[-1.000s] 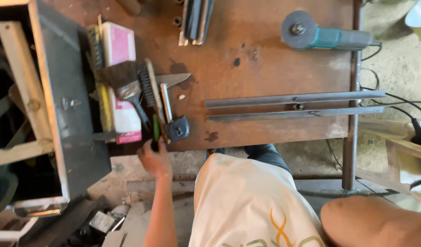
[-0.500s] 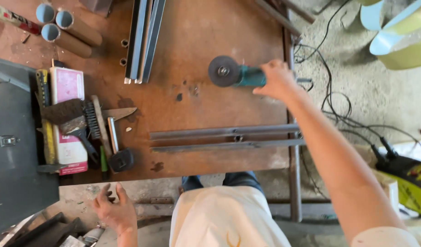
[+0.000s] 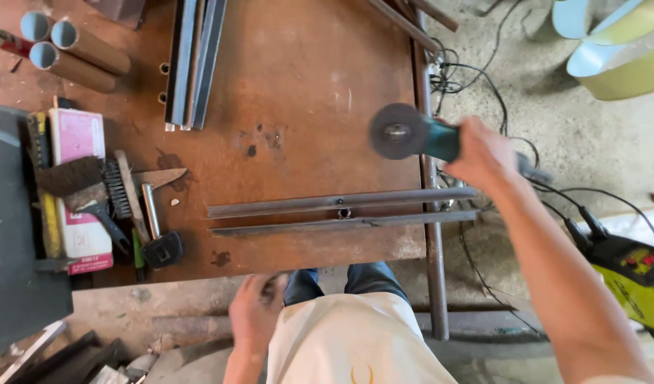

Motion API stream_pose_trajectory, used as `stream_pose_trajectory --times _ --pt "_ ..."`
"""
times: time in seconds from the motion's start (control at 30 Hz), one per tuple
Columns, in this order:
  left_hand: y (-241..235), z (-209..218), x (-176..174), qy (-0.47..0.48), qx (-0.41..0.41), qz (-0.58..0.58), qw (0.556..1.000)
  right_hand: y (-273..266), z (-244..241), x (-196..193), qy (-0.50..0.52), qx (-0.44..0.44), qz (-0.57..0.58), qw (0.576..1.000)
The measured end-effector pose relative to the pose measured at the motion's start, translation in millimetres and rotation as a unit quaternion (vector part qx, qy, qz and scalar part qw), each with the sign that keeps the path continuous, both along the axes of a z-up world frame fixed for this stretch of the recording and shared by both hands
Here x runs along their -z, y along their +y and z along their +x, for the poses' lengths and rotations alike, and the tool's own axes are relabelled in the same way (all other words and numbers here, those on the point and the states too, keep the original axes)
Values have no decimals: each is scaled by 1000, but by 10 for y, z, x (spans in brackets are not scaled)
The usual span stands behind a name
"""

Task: Measuring and cutting metal bars using a tape measure and an angle grinder.

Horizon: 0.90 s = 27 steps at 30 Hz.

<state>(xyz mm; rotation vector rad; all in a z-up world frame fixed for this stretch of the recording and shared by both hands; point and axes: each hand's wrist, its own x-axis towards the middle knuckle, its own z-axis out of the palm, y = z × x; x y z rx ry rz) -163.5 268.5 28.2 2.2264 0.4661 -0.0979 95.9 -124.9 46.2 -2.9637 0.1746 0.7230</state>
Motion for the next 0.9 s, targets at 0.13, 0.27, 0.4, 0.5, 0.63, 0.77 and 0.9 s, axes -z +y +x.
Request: stream_pose_trajectory --times 0.13,0.27,0.4,0.5,0.63,0.77,0.9 --pt "-671 410 -77 -18 224 -74 972 -754 -1173 -191 -92 102 -27 990" --pt "-1705 247 -208 -66 541 -117 830 -610 -2569 -676 -212 216 36 953" --pt "-2872 -554 -323 52 603 -263 751 -111 -3520 -1025 -351 371 436 741" --pt "-3057 -1074 -371 111 597 -348 715 -412 -4370 -891 -365 468 447 669" --pt "-3109 -1246 -109 155 663 -469 563 -827 -5287 -362 -376 531 575 496" --pt "-3123 -1097 -114 309 655 -529 441 -420 -4772 -533 -391 374 766 347" --pt "-3273 -964 -97 334 612 -492 521 -685 -4681 -186 -355 389 812 252"
